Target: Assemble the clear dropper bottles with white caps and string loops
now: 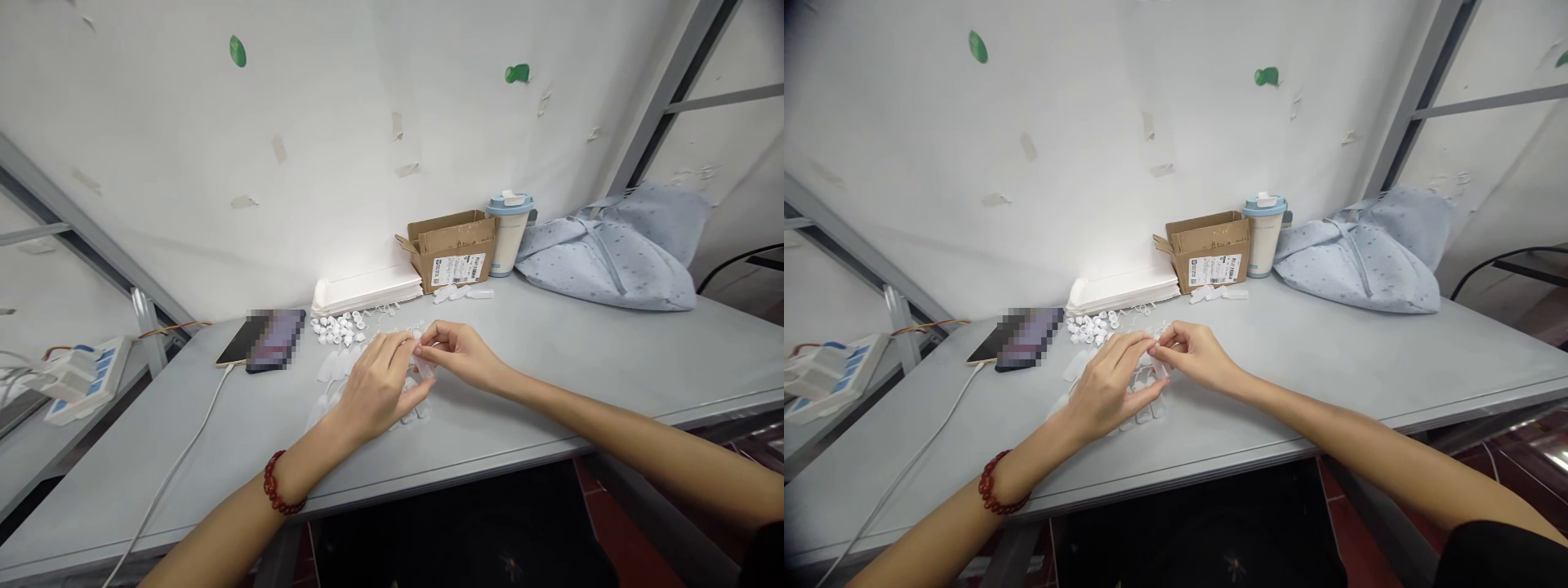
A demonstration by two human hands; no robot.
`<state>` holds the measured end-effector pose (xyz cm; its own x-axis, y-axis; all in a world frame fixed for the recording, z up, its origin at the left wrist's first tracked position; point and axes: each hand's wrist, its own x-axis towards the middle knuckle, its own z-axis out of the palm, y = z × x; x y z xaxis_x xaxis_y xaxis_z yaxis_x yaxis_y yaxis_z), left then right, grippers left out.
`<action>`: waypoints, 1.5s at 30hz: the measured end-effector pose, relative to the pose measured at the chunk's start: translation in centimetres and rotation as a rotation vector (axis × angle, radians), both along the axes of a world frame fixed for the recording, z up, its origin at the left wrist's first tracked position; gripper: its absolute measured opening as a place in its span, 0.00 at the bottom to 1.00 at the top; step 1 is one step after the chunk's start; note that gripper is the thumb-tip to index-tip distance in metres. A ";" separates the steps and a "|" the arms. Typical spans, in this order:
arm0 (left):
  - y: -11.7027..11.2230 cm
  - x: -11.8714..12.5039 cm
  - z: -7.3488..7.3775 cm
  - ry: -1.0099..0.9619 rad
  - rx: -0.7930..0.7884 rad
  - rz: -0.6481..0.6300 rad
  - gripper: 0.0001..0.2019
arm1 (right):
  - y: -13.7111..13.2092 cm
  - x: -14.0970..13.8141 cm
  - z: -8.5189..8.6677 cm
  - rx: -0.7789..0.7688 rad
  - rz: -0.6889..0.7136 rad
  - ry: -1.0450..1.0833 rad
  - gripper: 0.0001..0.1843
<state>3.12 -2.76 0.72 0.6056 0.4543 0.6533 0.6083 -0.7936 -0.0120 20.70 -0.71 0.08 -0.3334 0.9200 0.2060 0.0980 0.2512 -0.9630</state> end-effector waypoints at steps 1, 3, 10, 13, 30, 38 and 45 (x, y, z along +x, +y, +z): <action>-0.1 0.0 0.0 -0.007 -0.042 -0.006 0.17 | 0.1 0.2 0.1 0.011 0.017 -0.036 0.13; -0.3 0.0 0.0 -0.007 -0.139 -0.022 0.18 | 0.4 0.7 0.6 0.037 0.073 -0.143 0.10; -1.2 0.3 0.2 0.097 -0.370 -0.110 0.19 | 1.4 2.4 2.1 0.002 0.175 -0.475 0.12; -1.1 0.2 0.0 0.114 -0.378 -0.099 0.19 | 1.5 2.5 1.9 -0.011 0.228 -0.515 0.11; -1.1 0.3 0.1 0.251 -0.396 -0.023 0.16 | 1.2 2.1 0.7 -0.034 0.404 -0.572 0.09; -1.2 0.3 0.2 0.284 -0.408 -0.007 0.15 | 1.2 2.1 0.9 -0.054 0.412 -0.584 0.08; -1.1 0.2 0.2 0.231 -0.422 -0.031 0.16 | 1.3 2.2 1.0 -0.060 0.422 -0.579 0.08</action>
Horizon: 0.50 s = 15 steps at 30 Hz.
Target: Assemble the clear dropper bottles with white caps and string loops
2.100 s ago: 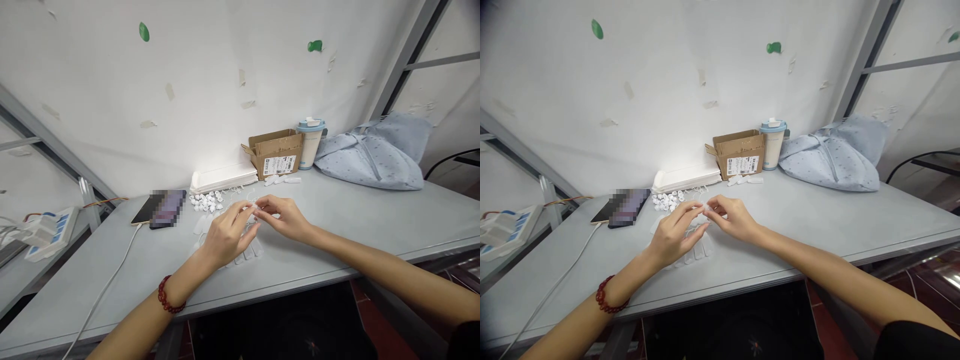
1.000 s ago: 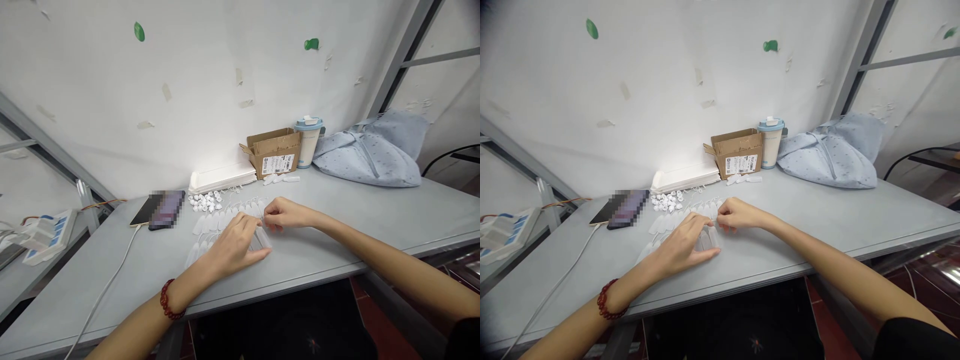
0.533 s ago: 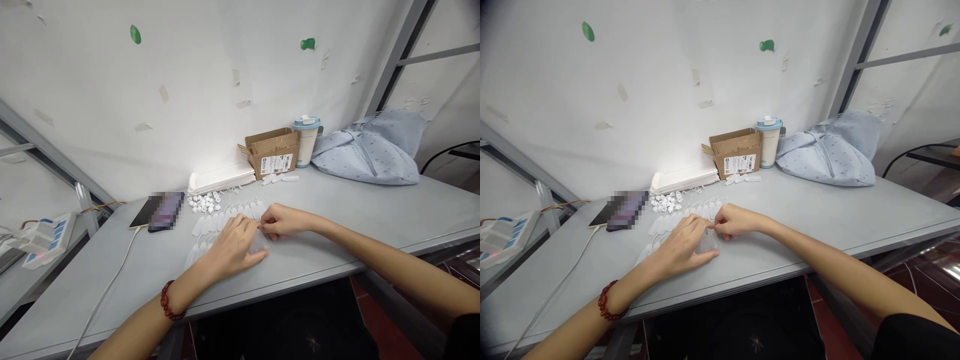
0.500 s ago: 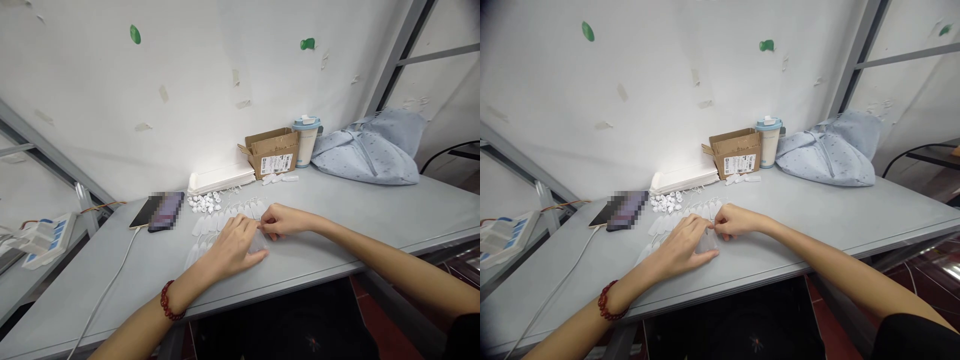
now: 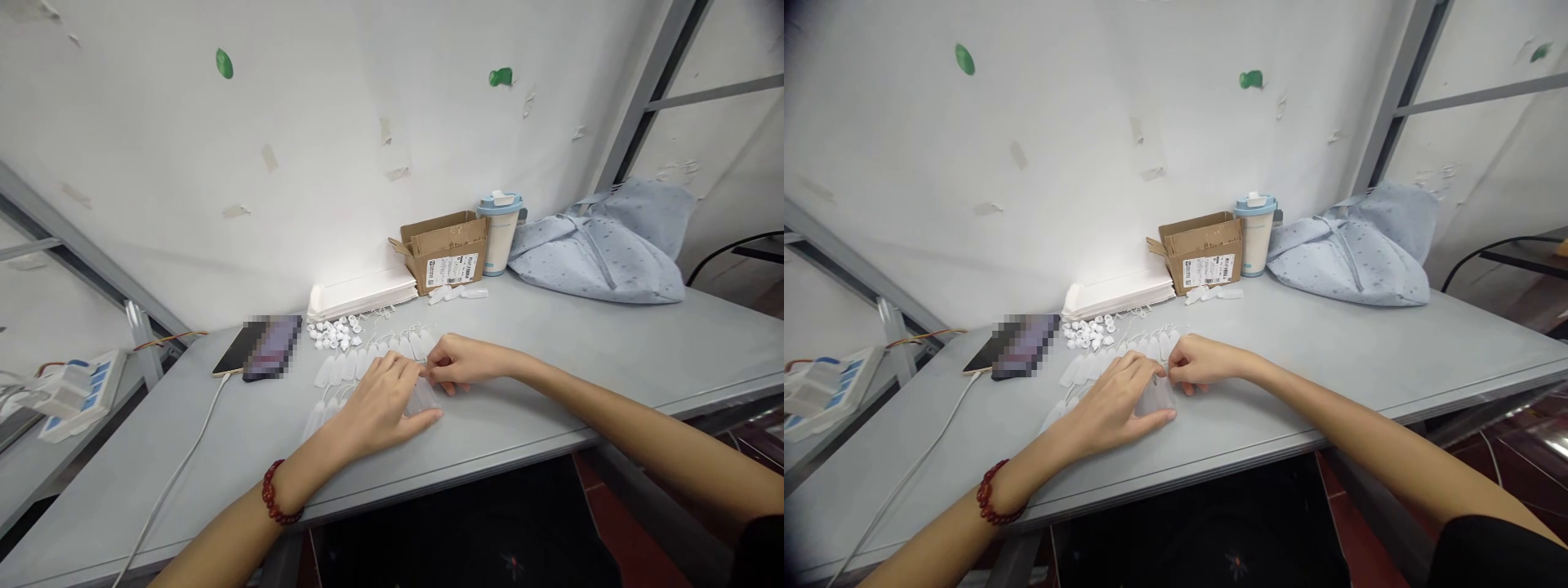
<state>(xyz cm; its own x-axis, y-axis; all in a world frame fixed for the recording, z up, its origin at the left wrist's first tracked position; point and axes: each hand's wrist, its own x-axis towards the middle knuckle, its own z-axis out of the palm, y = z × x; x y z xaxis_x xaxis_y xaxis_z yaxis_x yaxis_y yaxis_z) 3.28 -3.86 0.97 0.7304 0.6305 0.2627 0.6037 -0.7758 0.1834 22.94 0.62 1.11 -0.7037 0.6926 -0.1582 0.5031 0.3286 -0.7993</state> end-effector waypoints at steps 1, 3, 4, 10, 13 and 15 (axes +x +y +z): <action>0.1 -0.1 0.0 -0.016 -0.010 0.004 0.16 | 0.1 0.1 0.0 0.000 0.001 0.004 0.08; 0.4 -0.3 0.2 -0.052 -0.026 0.018 0.16 | 0.4 0.3 0.2 0.005 -0.013 0.020 0.09; 0.6 -0.4 0.3 -0.073 -0.030 0.027 0.15 | 0.6 0.5 0.3 0.015 -0.031 0.035 0.09; 2.5 -1.9 0.9 -0.172 -0.030 0.170 0.11 | 2.6 2.1 0.4 0.232 -0.321 0.128 0.11; 4.0 -3.2 0.9 -0.173 -0.004 0.268 0.12 | 3.9 3.0 -0.2 0.388 -0.473 0.098 0.12; 5.6 -4.3 0.9 -0.152 0.031 0.314 0.12 | 5.1 3.6 -0.8 0.550 -0.515 0.003 0.12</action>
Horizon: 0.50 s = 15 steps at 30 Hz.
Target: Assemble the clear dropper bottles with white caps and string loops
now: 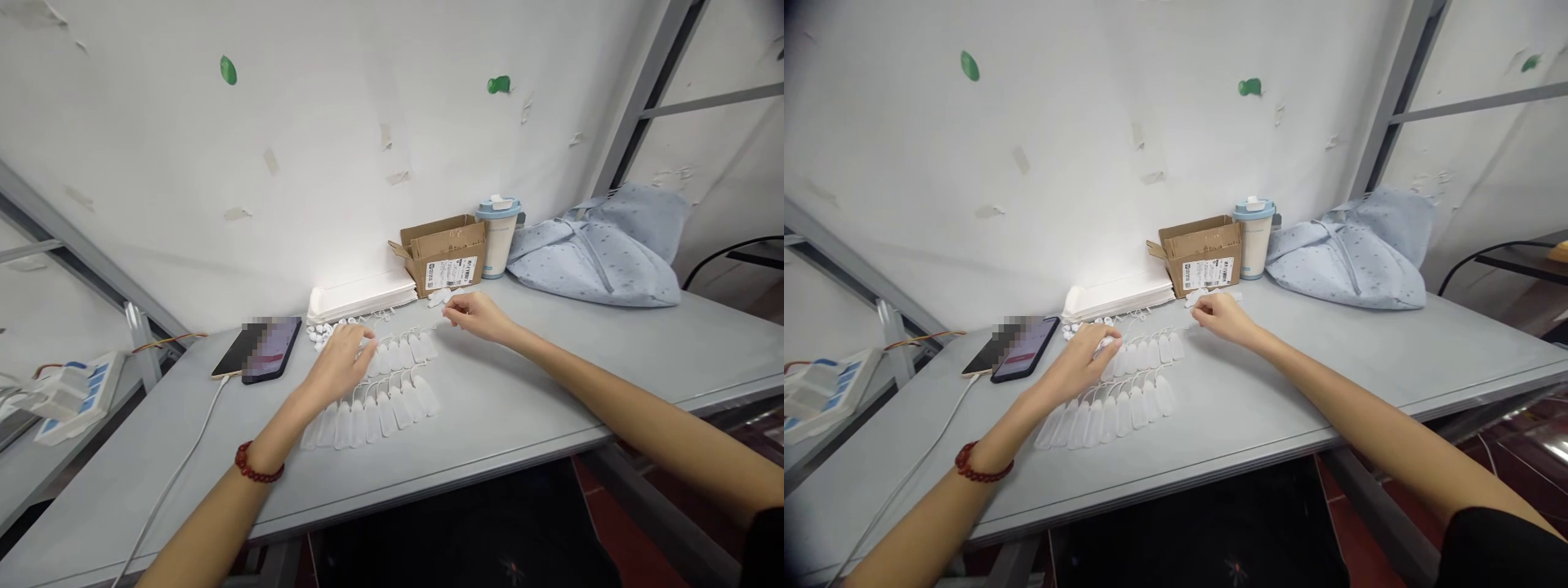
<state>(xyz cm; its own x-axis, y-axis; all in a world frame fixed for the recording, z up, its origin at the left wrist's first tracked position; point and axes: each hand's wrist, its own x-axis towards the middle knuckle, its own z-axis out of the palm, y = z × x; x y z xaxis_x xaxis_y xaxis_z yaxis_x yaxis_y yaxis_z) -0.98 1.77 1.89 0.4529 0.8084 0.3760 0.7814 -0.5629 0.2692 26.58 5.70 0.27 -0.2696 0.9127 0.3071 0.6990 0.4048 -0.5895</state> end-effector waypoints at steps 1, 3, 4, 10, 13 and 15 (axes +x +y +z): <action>1.0 -0.5 0.0 0.021 0.006 0.025 0.12 | 0.7 0.3 -0.3 0.059 -0.020 -0.084 0.12; 3.3 -1.3 0.2 0.116 -0.036 0.097 0.13 | 2.1 0.8 -0.7 0.125 -0.038 -0.223 0.11; 4.5 -1.6 0.3 0.191 -0.094 0.133 0.14 | 2.9 1.0 -0.8 0.140 -0.047 -0.251 0.11; 9.5 -0.9 0.6 0.335 -0.154 0.192 0.16 | 6.1 1.1 -0.6 0.198 -0.018 -0.447 0.16; 10.2 0.1 0.1 0.416 -0.156 0.220 0.15 | 6.3 0.8 -0.6 0.211 0.011 -0.536 0.16; 10.2 0.8 -0.2 0.469 -0.138 0.245 0.14 | 6.2 0.7 -0.7 0.218 0.008 -0.581 0.17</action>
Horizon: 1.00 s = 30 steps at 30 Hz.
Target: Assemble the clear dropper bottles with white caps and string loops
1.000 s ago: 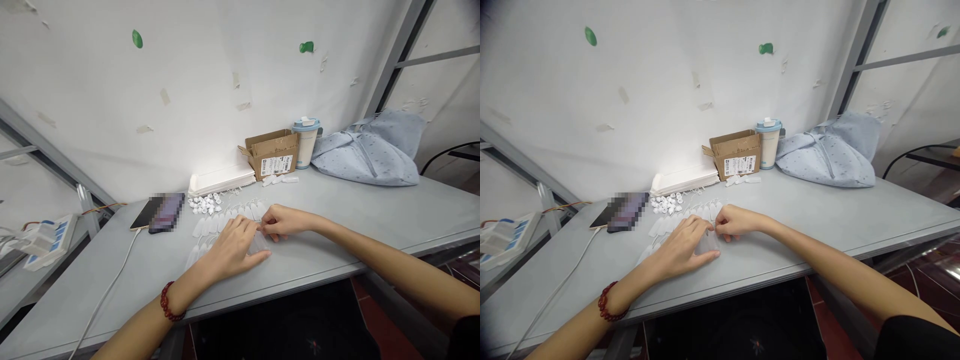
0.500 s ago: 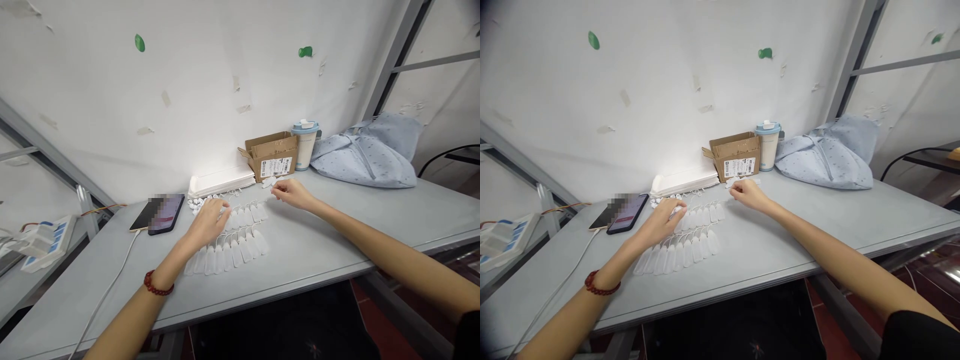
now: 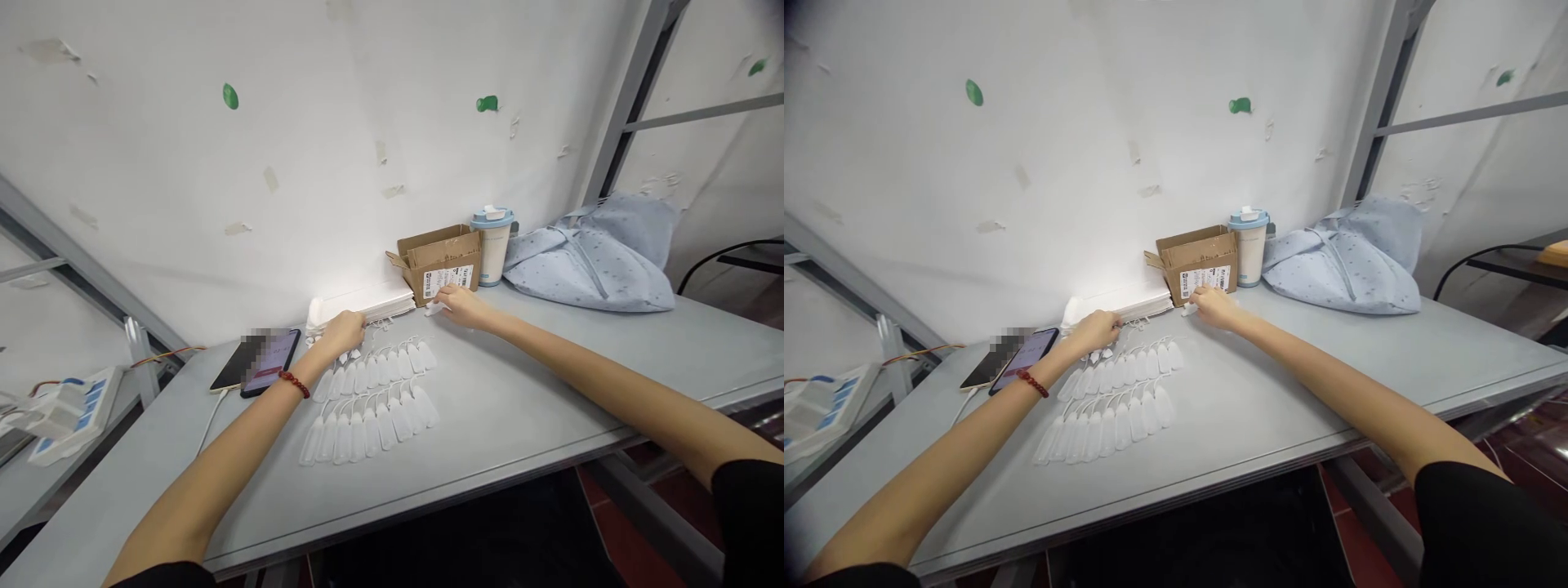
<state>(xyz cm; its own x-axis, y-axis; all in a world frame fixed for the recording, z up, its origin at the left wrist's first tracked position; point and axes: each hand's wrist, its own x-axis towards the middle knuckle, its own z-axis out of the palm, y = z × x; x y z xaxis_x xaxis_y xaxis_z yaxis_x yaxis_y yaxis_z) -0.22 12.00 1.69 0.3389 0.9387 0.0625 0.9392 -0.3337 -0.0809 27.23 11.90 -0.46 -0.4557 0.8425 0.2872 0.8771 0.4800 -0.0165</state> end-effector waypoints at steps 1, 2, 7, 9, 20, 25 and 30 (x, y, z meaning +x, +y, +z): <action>0.0 0.3 -0.1 0.025 0.010 0.007 0.14 | 0.0 0.0 -0.1 0.003 -0.006 -0.019 0.17; 0.0 0.5 -0.1 0.047 0.020 0.011 0.13 | -0.1 0.0 -0.2 0.005 -0.013 -0.036 0.18; -0.1 1.1 0.1 0.092 0.065 0.006 0.12 | 0.1 -0.1 -0.7 0.018 -0.029 -0.100 0.17; -0.2 1.0 0.6 0.080 0.092 -0.006 0.12 | 0.2 -0.2 -0.8 0.023 -0.024 -0.120 0.17; -4.8 -1.1 2.3 -0.527 0.442 -0.089 0.12 | -1.5 -1.2 -1.5 0.064 0.043 -0.212 0.17; -8.5 -2.1 0.5 -0.695 0.432 -0.111 0.09 | -3.8 -1.9 -1.6 0.057 0.053 -0.216 0.17; -9.7 -0.8 0.5 -0.871 0.304 -0.081 0.07 | -4.8 -1.9 -0.3 0.086 0.010 -0.149 0.18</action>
<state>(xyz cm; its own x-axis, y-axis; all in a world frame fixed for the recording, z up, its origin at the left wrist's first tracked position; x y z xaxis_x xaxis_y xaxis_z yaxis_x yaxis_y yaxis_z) -1.06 2.26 2.15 0.1202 0.8159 0.5656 0.6844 -0.4808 0.5482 25.33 7.12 -0.79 -0.5071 0.8130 0.2862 0.8618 0.4829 0.1550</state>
